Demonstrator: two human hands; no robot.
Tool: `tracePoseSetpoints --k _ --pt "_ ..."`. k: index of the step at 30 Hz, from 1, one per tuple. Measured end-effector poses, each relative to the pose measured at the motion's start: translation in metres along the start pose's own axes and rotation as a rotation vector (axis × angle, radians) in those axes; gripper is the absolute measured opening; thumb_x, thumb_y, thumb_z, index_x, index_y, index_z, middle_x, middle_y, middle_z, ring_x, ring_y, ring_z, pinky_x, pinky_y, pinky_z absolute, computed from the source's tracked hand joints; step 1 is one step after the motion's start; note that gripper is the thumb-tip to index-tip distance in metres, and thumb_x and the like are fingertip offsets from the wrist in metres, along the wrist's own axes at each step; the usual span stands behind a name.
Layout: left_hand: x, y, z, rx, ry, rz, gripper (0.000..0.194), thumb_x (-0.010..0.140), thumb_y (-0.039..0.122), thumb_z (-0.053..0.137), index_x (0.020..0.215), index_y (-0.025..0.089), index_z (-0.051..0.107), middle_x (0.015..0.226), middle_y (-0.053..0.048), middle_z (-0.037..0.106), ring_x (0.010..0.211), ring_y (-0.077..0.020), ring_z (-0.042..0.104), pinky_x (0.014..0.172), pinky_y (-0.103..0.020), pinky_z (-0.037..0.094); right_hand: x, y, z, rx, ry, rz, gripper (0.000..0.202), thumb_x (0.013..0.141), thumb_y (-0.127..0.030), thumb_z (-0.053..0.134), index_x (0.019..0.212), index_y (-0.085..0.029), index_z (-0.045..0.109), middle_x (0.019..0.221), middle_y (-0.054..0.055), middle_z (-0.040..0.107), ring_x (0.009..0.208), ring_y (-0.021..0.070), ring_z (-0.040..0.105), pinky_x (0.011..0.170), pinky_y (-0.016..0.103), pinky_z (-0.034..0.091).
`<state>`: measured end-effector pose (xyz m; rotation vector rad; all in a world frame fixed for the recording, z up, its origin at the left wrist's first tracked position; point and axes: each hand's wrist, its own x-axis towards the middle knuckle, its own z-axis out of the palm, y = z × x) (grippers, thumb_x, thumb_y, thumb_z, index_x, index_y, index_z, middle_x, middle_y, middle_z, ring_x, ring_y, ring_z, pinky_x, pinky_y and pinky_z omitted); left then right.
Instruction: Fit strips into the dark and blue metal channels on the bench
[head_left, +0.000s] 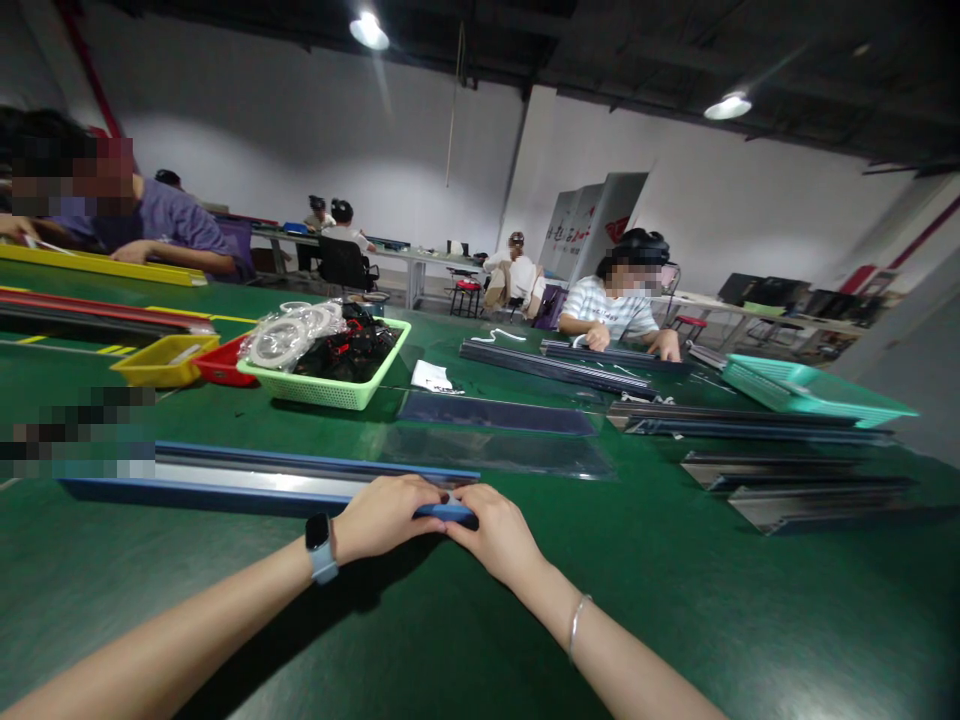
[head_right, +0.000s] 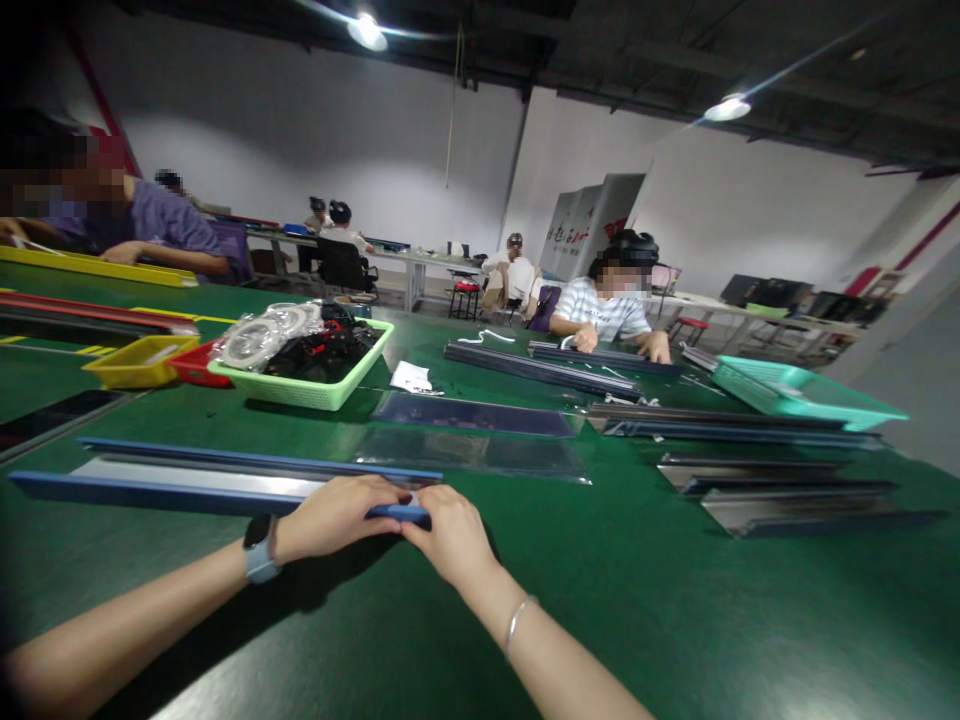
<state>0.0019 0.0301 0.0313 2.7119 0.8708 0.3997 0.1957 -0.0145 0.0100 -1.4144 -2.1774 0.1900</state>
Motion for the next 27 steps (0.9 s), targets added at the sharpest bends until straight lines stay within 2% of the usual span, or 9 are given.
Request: tracePoseSetpoints --k 4,17,27 --pt "0.0007 -0.0008 -0.0002 -0.007 0.001 -0.020 0.029 0.085 0.046 0.049 0.103 0.026 0.061 0.111 0.000 0.064 0.102 -0.0189 0.058 0.088 -0.027 0.041 -0.0001 -0.0010 -0.0009 0.017 0.013 -0.013 0.016 0.077 -0.031 0.064 0.088 -0.020 0.062 0.094 0.003 0.064 0.093 0.0179 0.056 0.083 0.028 0.044" --pt "0.0018 0.0005 0.0003 0.006 -0.002 -0.007 0.028 0.085 0.044 0.050 0.102 0.025 0.062 0.109 0.000 0.065 0.102 -0.0186 0.057 0.089 -0.028 0.041 0.0027 0.0024 0.0027 0.014 0.007 0.010 0.024 0.072 -0.035 0.069 0.088 -0.018 0.064 0.092 0.004 0.064 0.091 0.0189 0.056 0.083 0.029 0.045" --pt "0.0012 0.0005 0.0004 0.011 0.004 -0.017 0.029 0.085 0.044 0.051 0.104 0.025 0.061 0.110 0.000 0.064 0.104 -0.0183 0.056 0.090 -0.028 0.041 0.0019 0.0027 0.0028 0.022 0.024 -0.013 0.020 0.074 -0.034 0.068 0.085 -0.019 0.063 0.091 0.004 0.063 0.090 0.0196 0.056 0.082 0.031 0.046"
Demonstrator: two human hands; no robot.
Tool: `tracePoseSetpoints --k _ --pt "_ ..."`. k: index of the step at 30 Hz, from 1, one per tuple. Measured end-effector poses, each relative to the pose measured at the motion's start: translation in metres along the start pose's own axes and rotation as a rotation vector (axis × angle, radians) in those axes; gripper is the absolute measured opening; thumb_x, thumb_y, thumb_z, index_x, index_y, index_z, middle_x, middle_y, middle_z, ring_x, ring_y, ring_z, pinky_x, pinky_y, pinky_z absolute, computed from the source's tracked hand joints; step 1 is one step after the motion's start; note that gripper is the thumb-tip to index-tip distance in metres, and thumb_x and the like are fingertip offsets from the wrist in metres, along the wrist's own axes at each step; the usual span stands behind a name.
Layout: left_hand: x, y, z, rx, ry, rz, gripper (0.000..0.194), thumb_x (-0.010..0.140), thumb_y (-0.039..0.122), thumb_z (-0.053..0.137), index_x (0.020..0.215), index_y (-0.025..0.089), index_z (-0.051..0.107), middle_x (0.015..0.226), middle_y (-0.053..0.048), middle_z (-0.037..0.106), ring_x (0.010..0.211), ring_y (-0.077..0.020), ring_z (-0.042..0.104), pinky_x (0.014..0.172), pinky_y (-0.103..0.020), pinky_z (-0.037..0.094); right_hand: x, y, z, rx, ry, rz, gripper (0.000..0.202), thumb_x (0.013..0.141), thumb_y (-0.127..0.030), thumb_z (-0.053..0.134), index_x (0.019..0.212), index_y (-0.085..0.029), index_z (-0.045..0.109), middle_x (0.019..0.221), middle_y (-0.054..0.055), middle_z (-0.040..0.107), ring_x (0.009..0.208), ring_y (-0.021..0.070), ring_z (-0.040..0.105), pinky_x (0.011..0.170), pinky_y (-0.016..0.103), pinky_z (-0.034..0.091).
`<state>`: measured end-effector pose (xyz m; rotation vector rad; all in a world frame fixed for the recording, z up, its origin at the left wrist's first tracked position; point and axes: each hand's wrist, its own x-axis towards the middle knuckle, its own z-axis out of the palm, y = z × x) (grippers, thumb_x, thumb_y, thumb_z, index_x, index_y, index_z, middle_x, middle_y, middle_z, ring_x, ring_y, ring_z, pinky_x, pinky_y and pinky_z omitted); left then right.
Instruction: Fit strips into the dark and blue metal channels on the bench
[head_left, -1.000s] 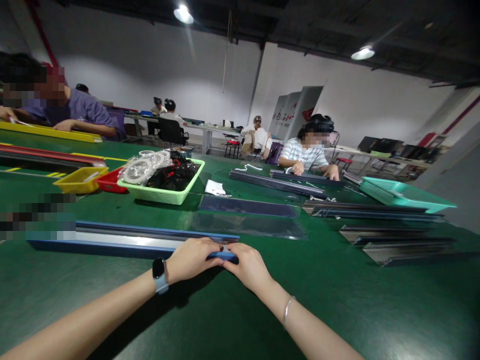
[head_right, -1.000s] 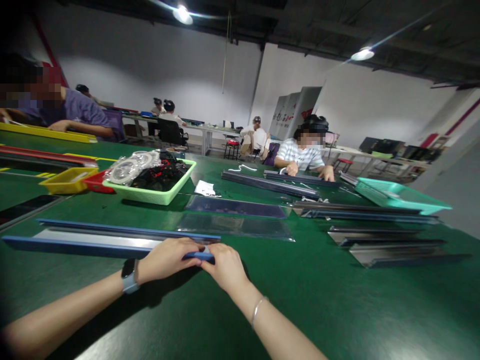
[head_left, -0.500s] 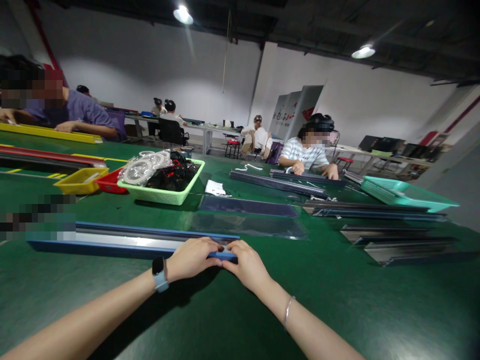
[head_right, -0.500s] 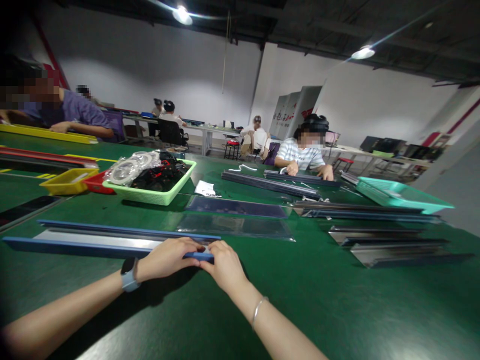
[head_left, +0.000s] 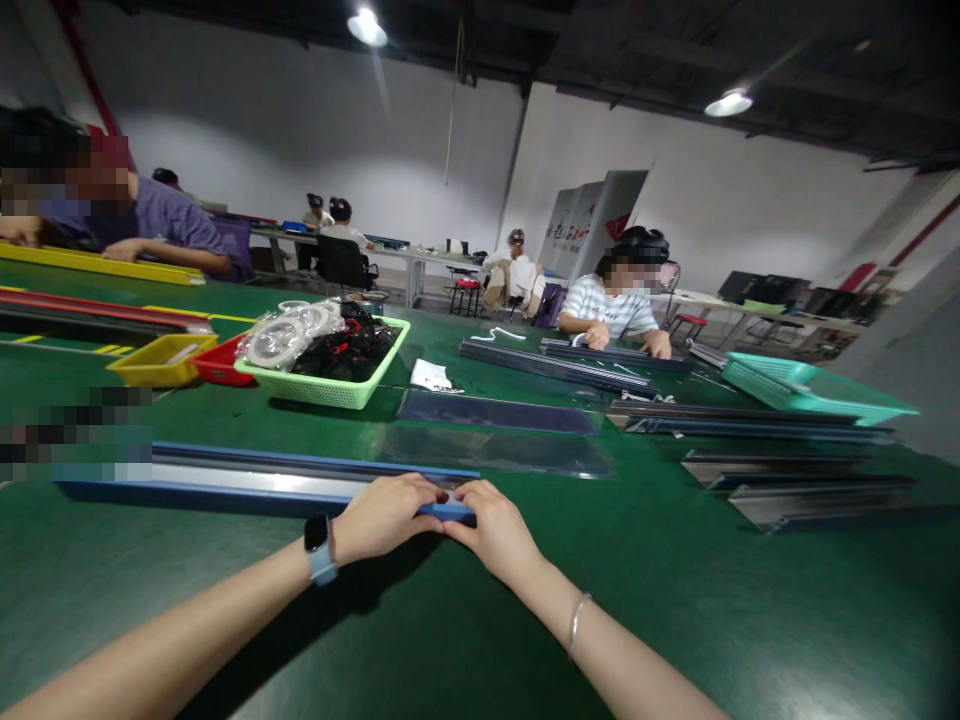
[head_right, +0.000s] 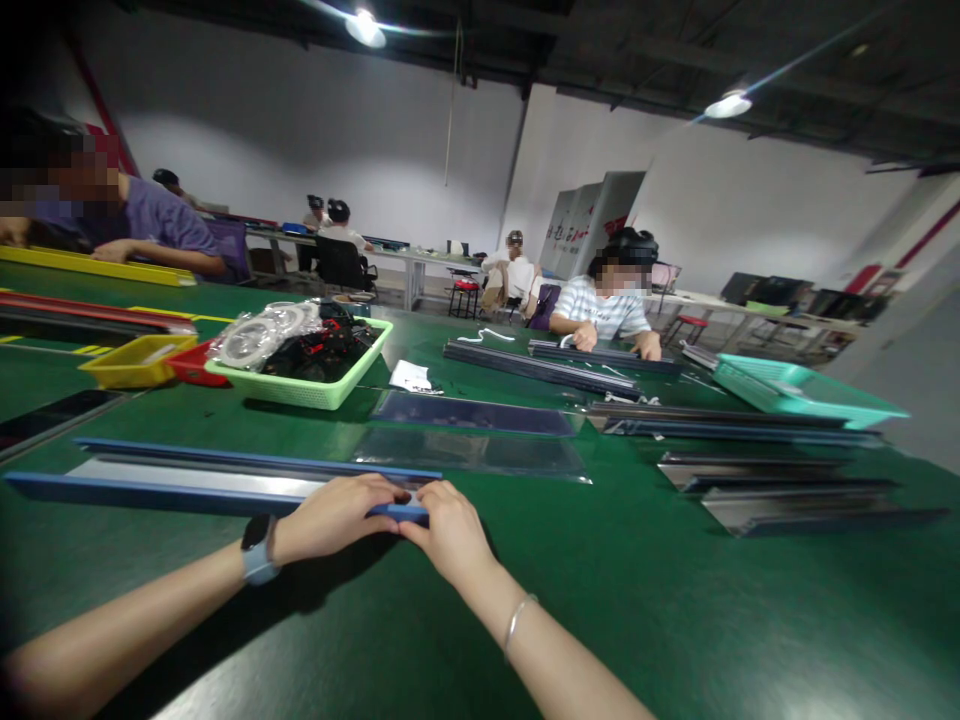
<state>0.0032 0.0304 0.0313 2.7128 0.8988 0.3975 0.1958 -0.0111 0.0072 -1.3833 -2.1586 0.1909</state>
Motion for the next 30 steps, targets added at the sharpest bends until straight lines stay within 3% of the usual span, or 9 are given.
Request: tracePoseSetpoints --k 17,30 --pt "-0.001 0.008 -0.002 0.081 0.023 0.003 0.026 0.088 0.035 0.045 0.104 0.020 0.058 0.105 -0.005 0.064 0.102 -0.0198 0.057 0.089 -0.030 0.043 -0.006 -0.006 0.004 -0.163 0.071 -0.032 0.026 0.078 -0.036 0.063 0.096 -0.018 0.058 0.092 0.007 0.063 0.093 0.0230 0.057 0.087 0.037 0.043" --pt "0.002 0.008 -0.003 0.077 -0.004 0.027 0.024 0.089 0.035 0.043 0.100 0.019 0.059 0.100 -0.006 0.064 0.097 -0.0205 0.059 0.087 -0.031 0.043 -0.003 0.005 -0.008 -0.131 -0.034 -0.067 0.027 0.082 -0.044 0.056 0.088 -0.019 0.060 0.085 0.005 0.064 0.084 0.0197 0.058 0.077 0.031 0.044"
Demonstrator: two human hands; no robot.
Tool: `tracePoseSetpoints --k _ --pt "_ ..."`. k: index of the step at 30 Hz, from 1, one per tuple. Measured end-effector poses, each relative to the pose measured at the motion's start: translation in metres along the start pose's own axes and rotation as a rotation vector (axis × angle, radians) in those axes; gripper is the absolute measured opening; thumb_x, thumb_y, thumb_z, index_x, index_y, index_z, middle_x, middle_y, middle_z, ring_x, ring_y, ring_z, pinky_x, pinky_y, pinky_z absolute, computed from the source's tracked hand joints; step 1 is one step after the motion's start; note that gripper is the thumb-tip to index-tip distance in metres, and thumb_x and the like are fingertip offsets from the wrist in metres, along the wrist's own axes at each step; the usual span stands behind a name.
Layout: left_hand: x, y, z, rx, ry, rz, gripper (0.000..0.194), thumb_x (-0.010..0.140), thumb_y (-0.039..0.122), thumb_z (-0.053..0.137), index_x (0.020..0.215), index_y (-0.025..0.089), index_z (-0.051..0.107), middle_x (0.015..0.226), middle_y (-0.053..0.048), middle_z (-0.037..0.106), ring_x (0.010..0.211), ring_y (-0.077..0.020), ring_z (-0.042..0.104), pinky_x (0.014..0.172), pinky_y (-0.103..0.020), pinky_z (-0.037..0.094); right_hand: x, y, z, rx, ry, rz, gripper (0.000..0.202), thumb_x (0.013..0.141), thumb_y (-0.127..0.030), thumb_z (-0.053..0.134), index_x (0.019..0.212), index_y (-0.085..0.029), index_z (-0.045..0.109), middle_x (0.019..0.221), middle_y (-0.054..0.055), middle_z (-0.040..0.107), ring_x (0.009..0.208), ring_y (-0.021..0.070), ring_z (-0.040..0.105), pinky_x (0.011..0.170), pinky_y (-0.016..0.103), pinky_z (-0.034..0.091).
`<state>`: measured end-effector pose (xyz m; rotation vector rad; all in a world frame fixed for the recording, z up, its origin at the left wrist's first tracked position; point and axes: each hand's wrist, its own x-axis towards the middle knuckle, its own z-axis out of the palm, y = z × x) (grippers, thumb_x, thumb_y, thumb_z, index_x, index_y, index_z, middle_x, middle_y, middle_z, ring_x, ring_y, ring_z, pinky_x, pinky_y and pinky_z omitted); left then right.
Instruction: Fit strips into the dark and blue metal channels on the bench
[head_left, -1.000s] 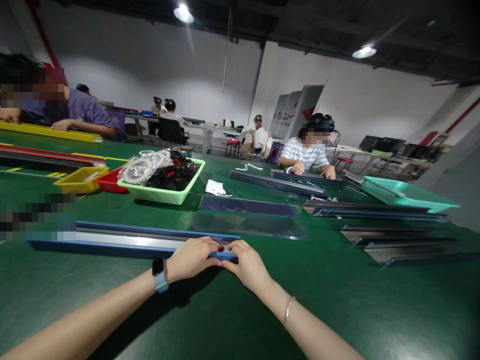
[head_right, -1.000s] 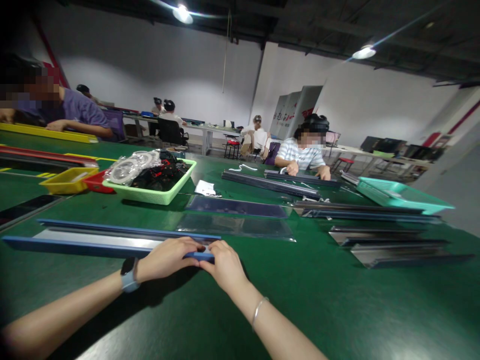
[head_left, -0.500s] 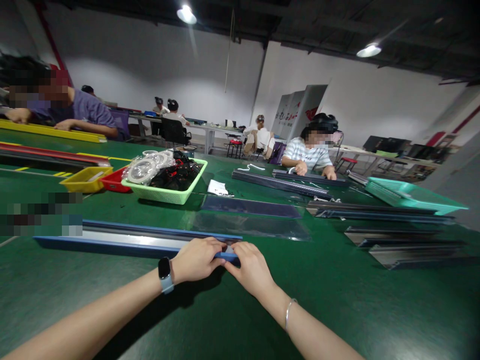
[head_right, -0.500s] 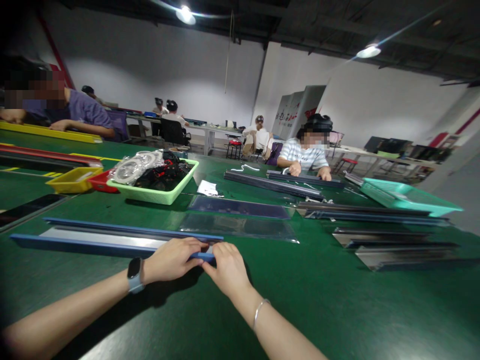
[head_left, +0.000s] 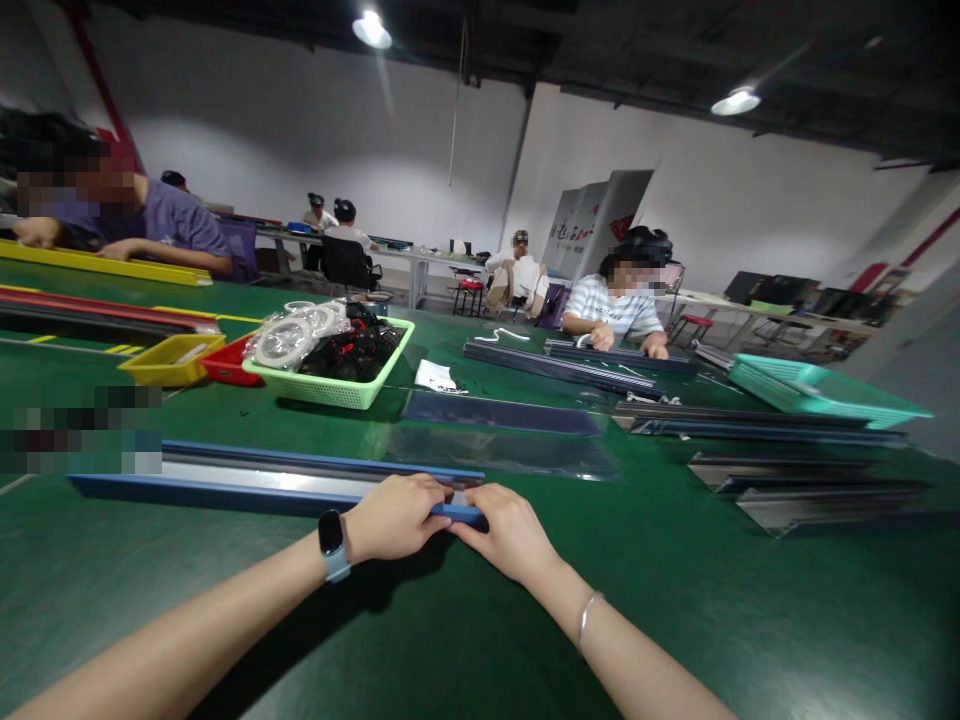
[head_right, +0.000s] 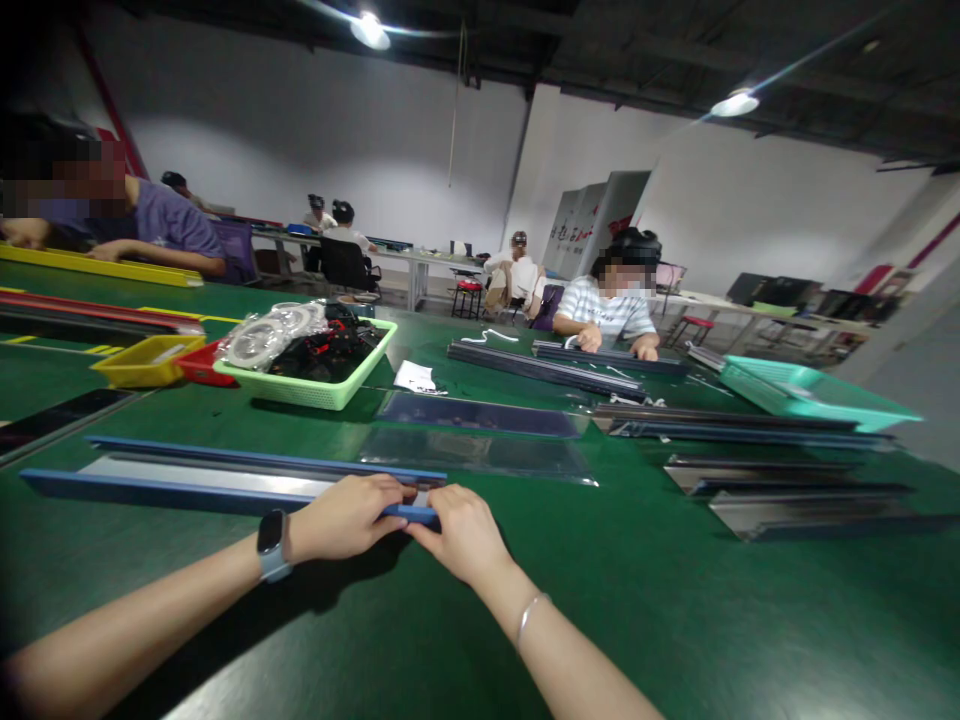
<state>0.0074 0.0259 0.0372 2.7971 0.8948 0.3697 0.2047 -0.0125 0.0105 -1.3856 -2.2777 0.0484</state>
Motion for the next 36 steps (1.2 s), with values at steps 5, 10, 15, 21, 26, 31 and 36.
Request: tracePoseSetpoints --k 5,10,15,21,26,31,36 --pt "0.000 -0.001 -0.001 0.000 0.003 0.010 0.026 0.088 0.032 0.045 0.106 0.020 0.057 0.103 -0.006 0.064 0.099 -0.0206 0.058 0.089 -0.032 0.042 0.000 0.001 -0.003 0.005 -0.017 -0.043 0.026 0.082 -0.042 0.057 0.093 -0.019 0.059 0.085 0.006 0.064 0.086 0.0198 0.058 0.078 0.032 0.044" --pt "-0.003 0.000 -0.002 0.026 0.000 -0.006 0.023 0.087 0.030 0.045 0.100 0.018 0.059 0.097 -0.007 0.065 0.095 -0.0206 0.059 0.087 -0.031 0.043 -0.001 -0.007 0.002 -0.006 0.009 -0.024 0.021 0.081 -0.035 0.058 0.092 -0.017 0.058 0.089 0.007 0.063 0.088 0.0208 0.057 0.079 0.034 0.044" --pt "-0.002 0.003 0.004 0.096 0.050 -0.034 0.035 0.087 0.044 0.042 0.091 0.015 0.062 0.090 -0.009 0.065 0.089 -0.0213 0.060 0.081 -0.031 0.045 0.000 -0.011 0.007 -0.010 0.005 -0.012 0.019 0.076 -0.022 0.062 0.094 -0.017 0.056 0.092 0.007 0.062 0.092 0.0214 0.055 0.082 0.035 0.043" --pt "0.000 0.002 0.015 0.150 0.097 -0.045 0.045 0.089 0.051 0.037 0.090 0.014 0.062 0.084 -0.010 0.065 0.088 -0.0221 0.059 0.078 -0.032 0.045 0.000 -0.012 0.006 -0.013 0.012 0.006 0.018 0.075 -0.023 0.063 0.092 -0.019 0.056 0.089 0.006 0.062 0.093 0.0228 0.052 0.082 0.037 0.042" --pt "-0.003 0.002 0.013 0.153 0.103 -0.032 0.037 0.090 0.046 0.039 0.094 0.016 0.060 0.088 -0.008 0.064 0.091 -0.0206 0.057 0.080 -0.030 0.045 -0.001 -0.009 0.008 0.033 0.066 0.051 0.023 0.077 -0.035 0.064 0.093 -0.021 0.056 0.086 0.005 0.060 0.089 0.0216 0.052 0.079 0.035 0.043" --pt "-0.004 0.002 0.012 0.123 0.105 -0.011 0.033 0.090 0.043 0.040 0.097 0.017 0.060 0.093 -0.007 0.064 0.092 -0.0196 0.058 0.081 -0.030 0.045 -0.002 -0.005 0.012 0.070 0.116 0.159 0.035 0.072 -0.047 0.066 0.091 -0.022 0.051 0.086 0.003 0.056 0.081 0.0198 0.055 0.072 0.033 0.045" --pt "-0.004 0.002 0.010 0.120 0.084 -0.017 0.033 0.090 0.042 0.040 0.097 0.018 0.060 0.093 -0.006 0.065 0.092 -0.0203 0.059 0.081 -0.031 0.045 -0.002 -0.005 0.014 0.078 0.123 0.185 0.038 0.070 -0.049 0.066 0.091 -0.022 0.048 0.085 0.002 0.054 0.080 0.0197 0.055 0.069 0.032 0.045"
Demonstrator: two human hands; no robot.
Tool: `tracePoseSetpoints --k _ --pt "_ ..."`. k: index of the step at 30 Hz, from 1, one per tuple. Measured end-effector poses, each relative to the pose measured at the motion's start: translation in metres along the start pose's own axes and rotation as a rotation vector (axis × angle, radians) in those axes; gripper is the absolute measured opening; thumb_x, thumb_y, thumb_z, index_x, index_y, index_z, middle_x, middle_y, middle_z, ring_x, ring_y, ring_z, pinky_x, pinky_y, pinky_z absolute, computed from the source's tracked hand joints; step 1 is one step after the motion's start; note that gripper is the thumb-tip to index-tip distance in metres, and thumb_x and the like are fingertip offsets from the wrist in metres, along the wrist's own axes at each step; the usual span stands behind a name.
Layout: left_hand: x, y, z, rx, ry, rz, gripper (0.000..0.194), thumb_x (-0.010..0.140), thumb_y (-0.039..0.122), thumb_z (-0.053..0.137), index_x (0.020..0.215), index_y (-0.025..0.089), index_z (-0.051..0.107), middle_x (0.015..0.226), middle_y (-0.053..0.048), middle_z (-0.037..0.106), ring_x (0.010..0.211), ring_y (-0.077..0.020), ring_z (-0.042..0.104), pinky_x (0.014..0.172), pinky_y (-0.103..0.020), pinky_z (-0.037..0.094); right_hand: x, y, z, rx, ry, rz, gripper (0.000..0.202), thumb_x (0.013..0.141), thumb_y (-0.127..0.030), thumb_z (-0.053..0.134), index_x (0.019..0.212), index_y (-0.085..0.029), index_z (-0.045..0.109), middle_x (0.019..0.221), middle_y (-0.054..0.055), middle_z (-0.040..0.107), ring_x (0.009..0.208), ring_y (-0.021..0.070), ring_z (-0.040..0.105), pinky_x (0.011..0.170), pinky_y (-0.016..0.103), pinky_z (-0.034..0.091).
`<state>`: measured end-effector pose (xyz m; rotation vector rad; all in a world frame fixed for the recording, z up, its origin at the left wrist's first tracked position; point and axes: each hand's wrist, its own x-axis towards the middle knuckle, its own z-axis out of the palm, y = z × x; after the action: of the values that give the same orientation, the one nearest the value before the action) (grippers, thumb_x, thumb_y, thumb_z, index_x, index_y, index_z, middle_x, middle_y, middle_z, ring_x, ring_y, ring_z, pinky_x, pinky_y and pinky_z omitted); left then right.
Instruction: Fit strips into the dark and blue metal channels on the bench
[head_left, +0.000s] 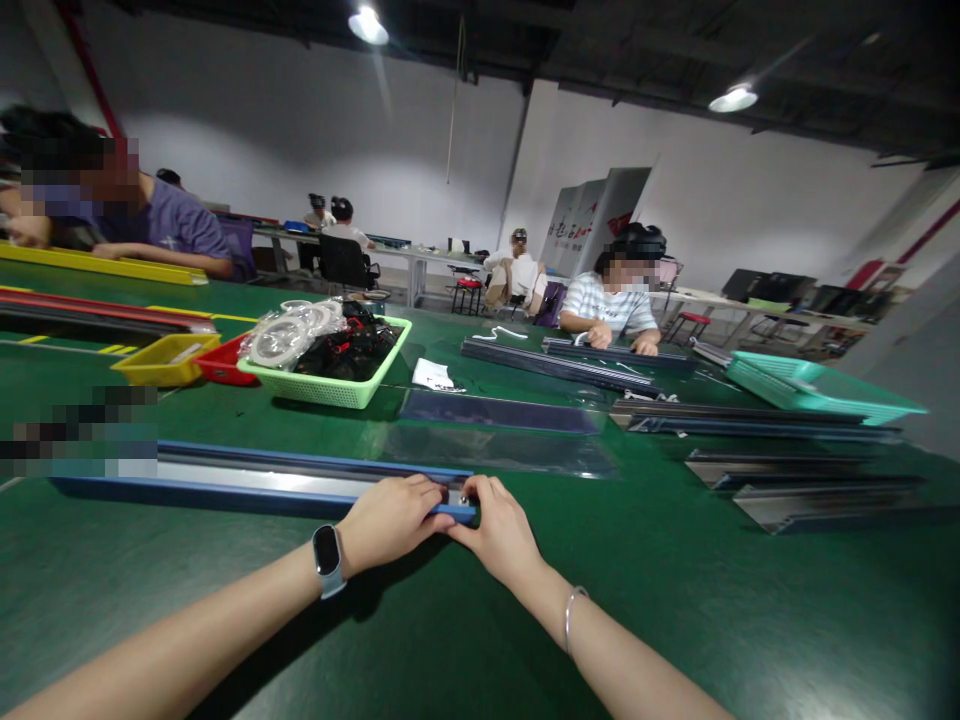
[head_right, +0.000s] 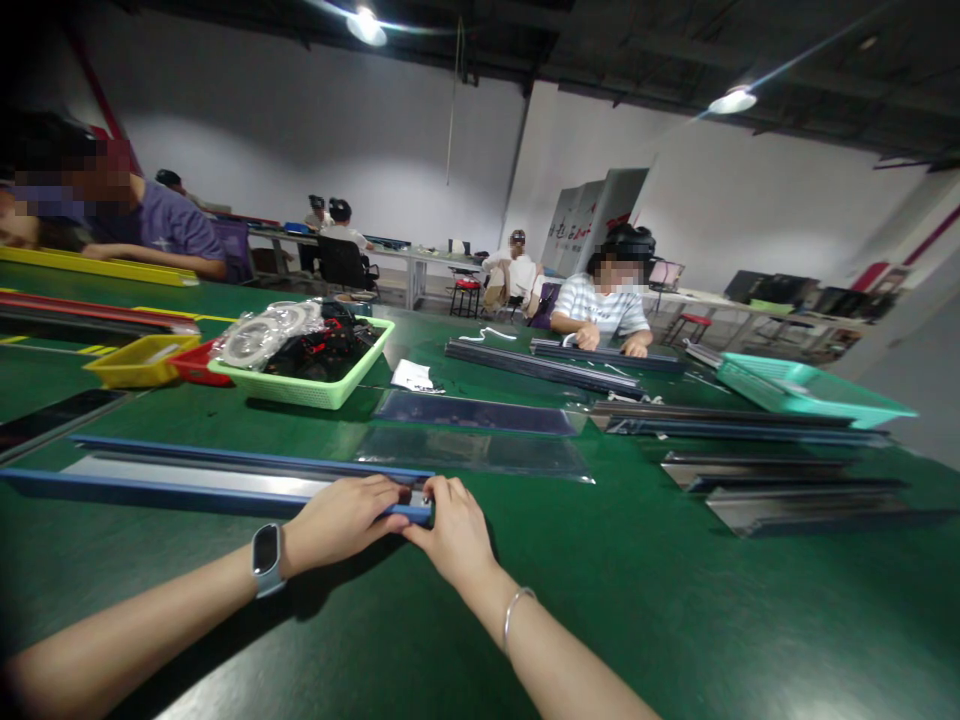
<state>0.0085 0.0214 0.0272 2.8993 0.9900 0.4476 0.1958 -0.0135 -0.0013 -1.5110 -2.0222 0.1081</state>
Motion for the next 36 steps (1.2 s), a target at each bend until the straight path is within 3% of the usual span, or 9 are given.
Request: tracePoseSetpoints --k 9,31,36 --pt "0.002 0.002 -0.010 -0.043 -0.036 0.018 0.026 0.091 0.040 0.040 0.101 0.025 0.060 0.099 -0.002 0.065 0.093 -0.0186 0.060 0.080 -0.029 0.045 -0.001 0.000 0.000 0.026 0.001 0.013 0.038 0.070 -0.045 0.068 0.093 -0.022 0.047 0.086 0.002 0.053 0.081 0.0204 0.054 0.071 0.032 0.045" --pt "0.000 0.003 -0.006 0.021 -0.022 -0.013 0.029 0.091 0.041 0.039 0.098 0.021 0.059 0.093 -0.005 0.065 0.089 -0.0196 0.060 0.077 -0.029 0.046 0.002 -0.002 -0.004 0.011 -0.070 -0.032 0.034 0.073 -0.040 0.066 0.096 -0.022 0.048 0.087 0.002 0.054 0.083 0.0201 0.052 0.073 0.032 0.043" --pt "0.002 0.006 -0.005 0.069 -0.009 -0.038 0.035 0.089 0.042 0.038 0.095 0.016 0.060 0.085 -0.008 0.065 0.084 -0.0215 0.061 0.075 -0.032 0.046 0.002 -0.002 -0.003 0.001 -0.058 -0.050 0.032 0.072 -0.028 0.066 0.098 -0.021 0.048 0.089 0.003 0.054 0.086 0.0202 0.051 0.076 0.033 0.042"
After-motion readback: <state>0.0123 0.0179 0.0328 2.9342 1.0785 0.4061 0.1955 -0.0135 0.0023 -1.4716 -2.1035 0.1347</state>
